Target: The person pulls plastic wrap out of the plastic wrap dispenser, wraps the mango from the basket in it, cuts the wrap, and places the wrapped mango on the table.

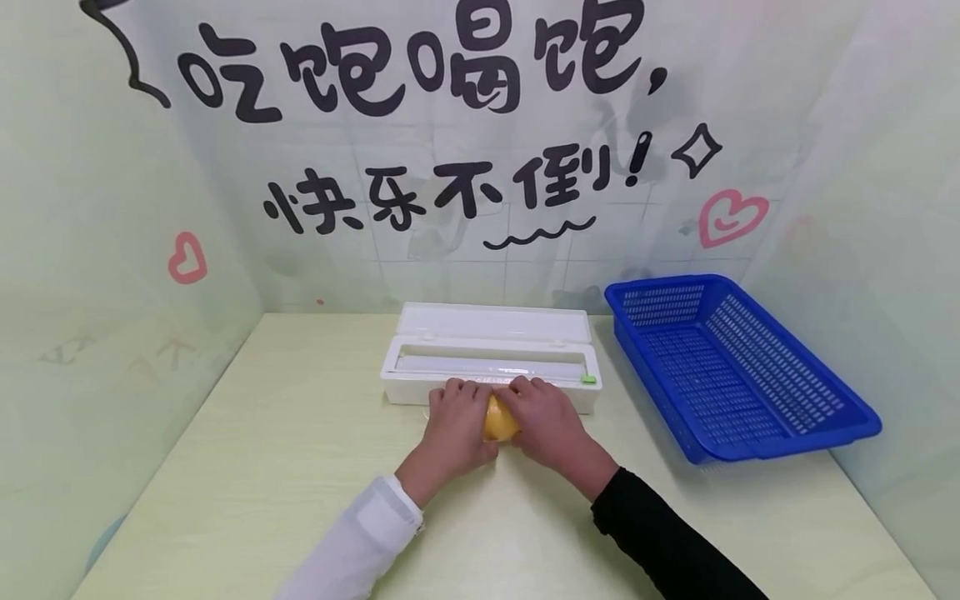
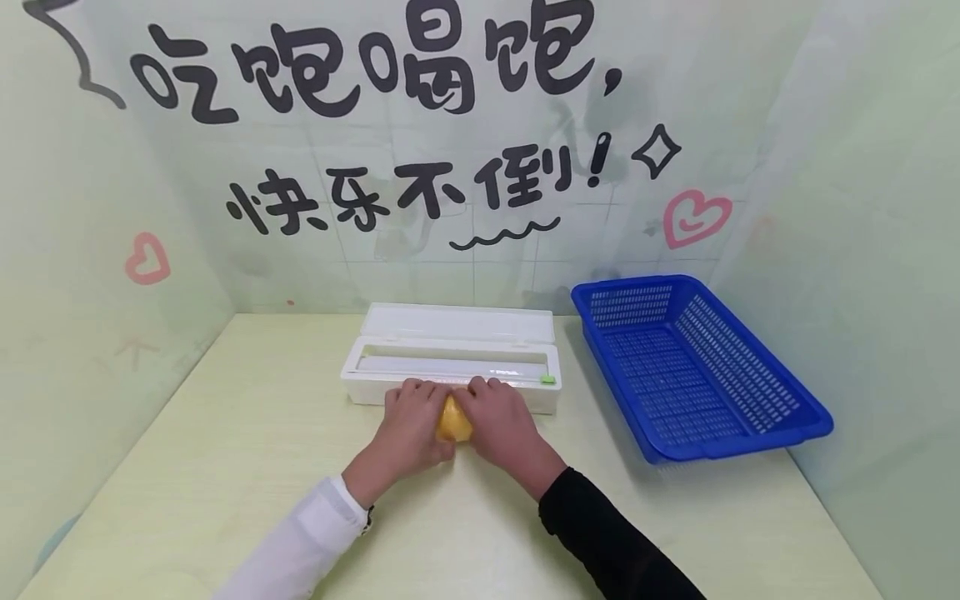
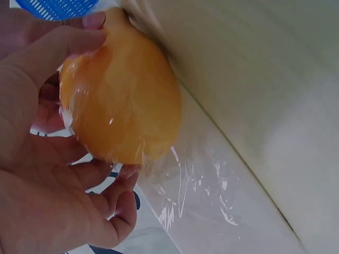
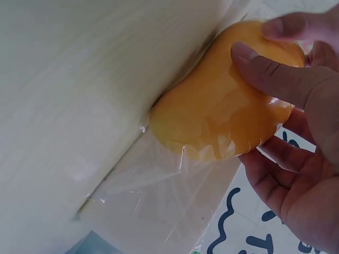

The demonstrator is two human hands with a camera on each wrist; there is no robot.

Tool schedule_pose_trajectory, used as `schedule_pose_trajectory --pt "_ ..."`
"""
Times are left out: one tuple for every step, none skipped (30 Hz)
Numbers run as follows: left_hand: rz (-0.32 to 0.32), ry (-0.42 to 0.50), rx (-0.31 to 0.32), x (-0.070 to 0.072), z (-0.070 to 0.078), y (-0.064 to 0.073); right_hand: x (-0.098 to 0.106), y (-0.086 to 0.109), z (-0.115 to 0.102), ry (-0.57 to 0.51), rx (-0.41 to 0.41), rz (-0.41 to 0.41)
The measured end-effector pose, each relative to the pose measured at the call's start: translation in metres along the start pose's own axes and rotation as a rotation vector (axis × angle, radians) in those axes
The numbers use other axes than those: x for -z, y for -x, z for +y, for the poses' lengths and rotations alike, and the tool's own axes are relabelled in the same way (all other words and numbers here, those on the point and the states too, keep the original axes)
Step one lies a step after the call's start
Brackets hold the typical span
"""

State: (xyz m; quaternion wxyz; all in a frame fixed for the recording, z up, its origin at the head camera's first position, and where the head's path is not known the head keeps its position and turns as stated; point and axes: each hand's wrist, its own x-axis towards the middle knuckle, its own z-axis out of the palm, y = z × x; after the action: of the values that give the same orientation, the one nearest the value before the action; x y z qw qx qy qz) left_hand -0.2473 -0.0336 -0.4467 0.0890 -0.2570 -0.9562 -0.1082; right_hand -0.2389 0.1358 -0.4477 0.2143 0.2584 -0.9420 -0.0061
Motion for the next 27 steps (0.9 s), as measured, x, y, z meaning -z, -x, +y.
schedule_pose_trajectory --pt "0.022 -0.001 0.012 -0.002 0.001 0.002 0.001 -0.001 0.000 -0.008 -0.007 -0.012" --pt "0.051 -0.011 0.018 -0.005 0.002 0.003 0.002 -0.001 0.000 -0.017 -0.011 -0.018" --pt "0.075 -0.021 0.021 -0.006 0.003 0.004 0.003 -0.002 0.000 -0.024 -0.013 -0.021" --pt "0.099 -0.037 0.023 -0.008 0.003 0.005 0.004 -0.002 0.000 -0.031 -0.015 -0.021" --pt "0.122 -0.053 0.020 -0.009 0.003 0.006 0.005 -0.003 0.001 -0.036 -0.013 -0.019" --pt "0.141 -0.068 0.015 -0.009 0.003 0.006 0.005 -0.003 0.001 -0.043 -0.012 -0.019" --pt "0.155 -0.088 0.011 -0.009 0.003 0.007 0.005 -0.004 0.001 -0.048 -0.010 -0.022" --pt "0.168 -0.109 0.004 -0.009 0.003 0.007 0.005 -0.004 0.002 -0.054 -0.008 -0.027" --pt "0.176 -0.127 -0.001 -0.009 0.003 0.008 0.006 -0.005 0.002 -0.062 -0.008 -0.039" --pt "0.183 -0.139 -0.006 -0.008 0.003 0.008 0.007 -0.006 0.003 -0.071 -0.007 -0.053" --pt "0.187 -0.149 -0.011 -0.008 0.003 0.008 0.008 -0.007 0.003 -0.084 -0.008 -0.070" --pt "0.189 -0.160 -0.014 -0.007 0.003 0.009 0.009 -0.008 0.004 -0.095 -0.011 -0.091" --pt "0.194 -0.169 -0.016 -0.006 0.004 0.008 0.011 -0.009 0.005 -0.105 -0.014 -0.111" --pt "0.194 -0.178 -0.018 -0.005 0.004 0.008 0.013 -0.010 0.006 -0.113 -0.017 -0.133" --pt "0.194 -0.190 -0.020 -0.005 0.005 0.008 0.015 -0.012 0.007 -0.119 -0.021 -0.158" --pt "0.197 -0.206 -0.023 -0.005 0.006 0.008 0.016 -0.013 0.008 -0.127 -0.024 -0.178" --pt "0.202 -0.225 -0.027 -0.006 0.007 0.008 0.018 -0.014 0.009 -0.132 -0.026 -0.196" --pt "0.211 -0.247 -0.034 -0.006 0.007 0.008 0.018 -0.015 0.010 -0.137 -0.028 -0.212" --pt "0.222 -0.277 -0.045 -0.007 0.008 0.008 0.019 -0.015 0.011 -0.146 -0.029 -0.222" --pt "0.234 -0.309 -0.058 -0.008 0.008 0.007 0.019 -0.016 0.011 -0.157 -0.030 -0.228" --pt "0.248 -0.339 -0.073 -0.009 0.008 0.007 0.019 -0.016 0.012 -0.170 -0.030 -0.228" --pt "0.261 -0.368 -0.088 -0.009 0.008 0.006 0.019 -0.016 0.012 -0.182 -0.029 -0.226" --pt "0.270 -0.390 -0.104 -0.009 0.007 0.005 0.019 -0.016 0.013 -0.196 -0.027 -0.222" --pt "0.276 -0.408 -0.117 -0.008 0.006 0.005 0.019 -0.015 0.013 -0.211 -0.028 -0.222" --pt "0.276 -0.421 -0.128 -0.007 0.005 0.005 0.019 -0.015 0.012 -0.230 -0.031 -0.220" --pt "0.271 -0.425 -0.136 -0.005 0.003 0.004 0.019 -0.014 0.012 -0.252 -0.038 -0.219" --pt "0.265 -0.418 -0.142 -0.003 0.002 0.004 0.019 -0.013 0.012 -0.277 -0.047 -0.220"
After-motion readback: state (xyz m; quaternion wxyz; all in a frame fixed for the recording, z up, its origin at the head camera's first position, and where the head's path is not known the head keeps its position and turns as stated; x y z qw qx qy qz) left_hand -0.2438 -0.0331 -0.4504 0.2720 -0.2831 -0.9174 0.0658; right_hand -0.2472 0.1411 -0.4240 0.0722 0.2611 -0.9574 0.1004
